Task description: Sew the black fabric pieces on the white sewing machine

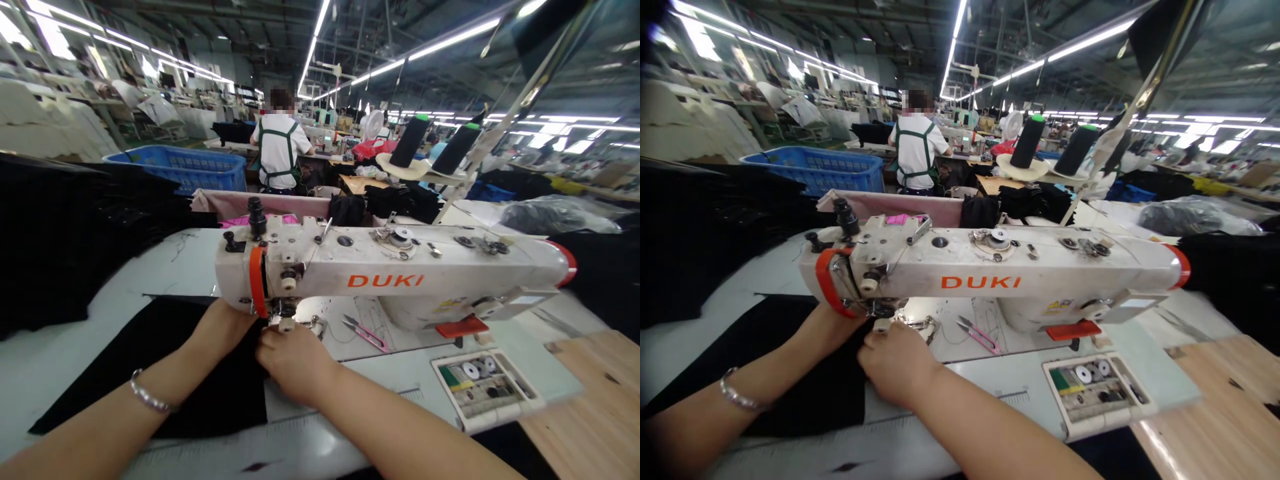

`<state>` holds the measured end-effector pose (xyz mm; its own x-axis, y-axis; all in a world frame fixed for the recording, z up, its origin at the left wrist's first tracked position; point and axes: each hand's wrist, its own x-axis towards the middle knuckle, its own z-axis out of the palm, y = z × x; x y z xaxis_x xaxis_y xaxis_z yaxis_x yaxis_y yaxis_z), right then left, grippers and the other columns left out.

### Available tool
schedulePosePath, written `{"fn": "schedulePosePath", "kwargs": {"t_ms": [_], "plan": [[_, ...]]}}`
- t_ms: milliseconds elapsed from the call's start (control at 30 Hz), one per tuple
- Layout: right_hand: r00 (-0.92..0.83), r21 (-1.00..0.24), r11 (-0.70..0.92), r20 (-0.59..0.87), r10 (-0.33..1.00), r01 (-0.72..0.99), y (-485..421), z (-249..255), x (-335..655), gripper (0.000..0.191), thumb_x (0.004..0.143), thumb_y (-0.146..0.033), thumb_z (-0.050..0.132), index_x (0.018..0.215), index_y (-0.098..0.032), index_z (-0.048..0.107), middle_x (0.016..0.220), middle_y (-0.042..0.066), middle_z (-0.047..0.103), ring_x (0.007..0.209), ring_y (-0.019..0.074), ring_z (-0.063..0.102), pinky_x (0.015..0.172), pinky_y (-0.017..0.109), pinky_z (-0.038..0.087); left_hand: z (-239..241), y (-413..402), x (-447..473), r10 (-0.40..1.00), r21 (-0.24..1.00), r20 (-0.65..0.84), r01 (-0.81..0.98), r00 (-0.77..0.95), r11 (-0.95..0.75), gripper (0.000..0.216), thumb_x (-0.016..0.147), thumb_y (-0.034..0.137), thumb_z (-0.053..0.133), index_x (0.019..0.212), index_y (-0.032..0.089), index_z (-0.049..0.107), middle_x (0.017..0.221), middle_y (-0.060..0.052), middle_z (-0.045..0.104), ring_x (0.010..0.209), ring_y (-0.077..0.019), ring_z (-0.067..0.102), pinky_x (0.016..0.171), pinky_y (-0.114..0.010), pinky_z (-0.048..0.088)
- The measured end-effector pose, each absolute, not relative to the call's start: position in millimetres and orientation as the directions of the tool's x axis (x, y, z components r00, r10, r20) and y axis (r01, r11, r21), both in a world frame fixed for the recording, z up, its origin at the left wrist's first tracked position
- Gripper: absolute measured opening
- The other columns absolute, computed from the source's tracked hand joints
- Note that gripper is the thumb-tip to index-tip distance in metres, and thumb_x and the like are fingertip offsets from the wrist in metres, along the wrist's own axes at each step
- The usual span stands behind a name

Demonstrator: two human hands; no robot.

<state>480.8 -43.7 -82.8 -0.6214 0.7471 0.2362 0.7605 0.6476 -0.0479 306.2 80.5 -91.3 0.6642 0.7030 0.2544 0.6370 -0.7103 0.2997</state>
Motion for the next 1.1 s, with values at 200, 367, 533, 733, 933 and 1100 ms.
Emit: {"fn": "schedulePosePath", "kwargs": {"t_ms": [200, 367, 533, 733, 933, 1100], "plan": [[-0.575, -0.168, 0.634, 0.294, 0.763, 0.755, -66, -103, 488, 0.015, 0.102, -0.014, 0.057, 0.104, -0.017, 0.071, 0.108, 0.01, 0.074, 0.111, 0.022, 0.067, 0.095, 0.036, 0.054, -117, 33, 280, 0.642, 0.302, 0.322, 0.568, 0.695, -0.766, 0.039, 0.107, 0.036, 0.045, 0.115, 0.02, 0.078, 0.118, -0.013, 0.078, 0.113, -0.0315, 0.073, 0.105, -0.05, 0.058], [-0.543, -0.228, 0.624, 0.332, 0.771, 0.747, -64, -106, 485, 0.016, 0.101, -0.011, 0.056, 0.102, -0.017, 0.071, 0.108, 0.009, 0.075, 0.111, 0.022, 0.068, 0.096, 0.036, 0.054, -119, 35, 267, 0.515, 0.243, 0.321, 0.457, 0.795, -0.856, 0.041, 0.103, 0.023, 0.042, 0.126, 0.022, 0.077, 0.133, -0.009, 0.075, 0.126, -0.0281, 0.069, 0.115, -0.048, 0.053], [-0.54, -0.202, 0.62, 0.339, 0.771, 0.758, -64, -102, 484, 0.016, 0.102, -0.011, 0.055, 0.101, -0.014, 0.071, 0.108, 0.01, 0.075, 0.11, 0.023, 0.068, 0.095, 0.038, 0.054, -120, 44, 265, 0.486, 0.243, 0.304, 0.427, 0.819, -0.871, 0.039, 0.106, 0.03, 0.045, 0.128, 0.024, 0.076, 0.132, -0.008, 0.076, 0.125, -0.027, 0.07, 0.117, -0.048, 0.051], [-0.554, -0.246, 0.644, 0.348, 0.757, 0.725, -69, -104, 490, 0.017, 0.103, -0.012, 0.054, 0.101, -0.017, 0.069, 0.107, 0.009, 0.075, 0.112, 0.0208, 0.067, 0.097, 0.035, 0.054, -124, 21, 268, 0.493, 0.187, 0.337, 0.456, 0.802, -0.87, 0.04, 0.106, 0.025, 0.043, 0.13, 0.021, 0.075, 0.137, -0.009, 0.073, 0.126, -0.0269, 0.069, 0.113, -0.045, 0.054], [-0.573, -0.233, 0.657, 0.339, 0.746, 0.717, -71, -102, 489, 0.018, 0.101, -0.011, 0.052, 0.1, -0.015, 0.07, 0.107, 0.01, 0.075, 0.114, 0.0227, 0.067, 0.097, 0.038, 0.055, -121, 20, 269, 0.541, 0.272, 0.347, 0.47, 0.766, -0.84, 0.047, 0.11, 0.043, 0.039, 0.133, 0.022, 0.073, 0.135, -0.009, 0.075, 0.122, -0.0275, 0.071, 0.113, -0.045, 0.055], [-0.571, -0.218, 0.648, 0.327, 0.753, 0.729, -70, -103, 488, 0.02, 0.101, -0.01, 0.051, 0.102, -0.015, 0.071, 0.107, 0.01, 0.075, 0.112, 0.0223, 0.068, 0.097, 0.037, 0.054, -118, 26, 270, 0.563, 0.306, 0.336, 0.477, 0.755, -0.824, 0.051, 0.11, 0.052, 0.037, 0.131, 0.023, 0.074, 0.129, -0.01, 0.077, 0.121, -0.029, 0.071, 0.112, -0.047, 0.055]]}}
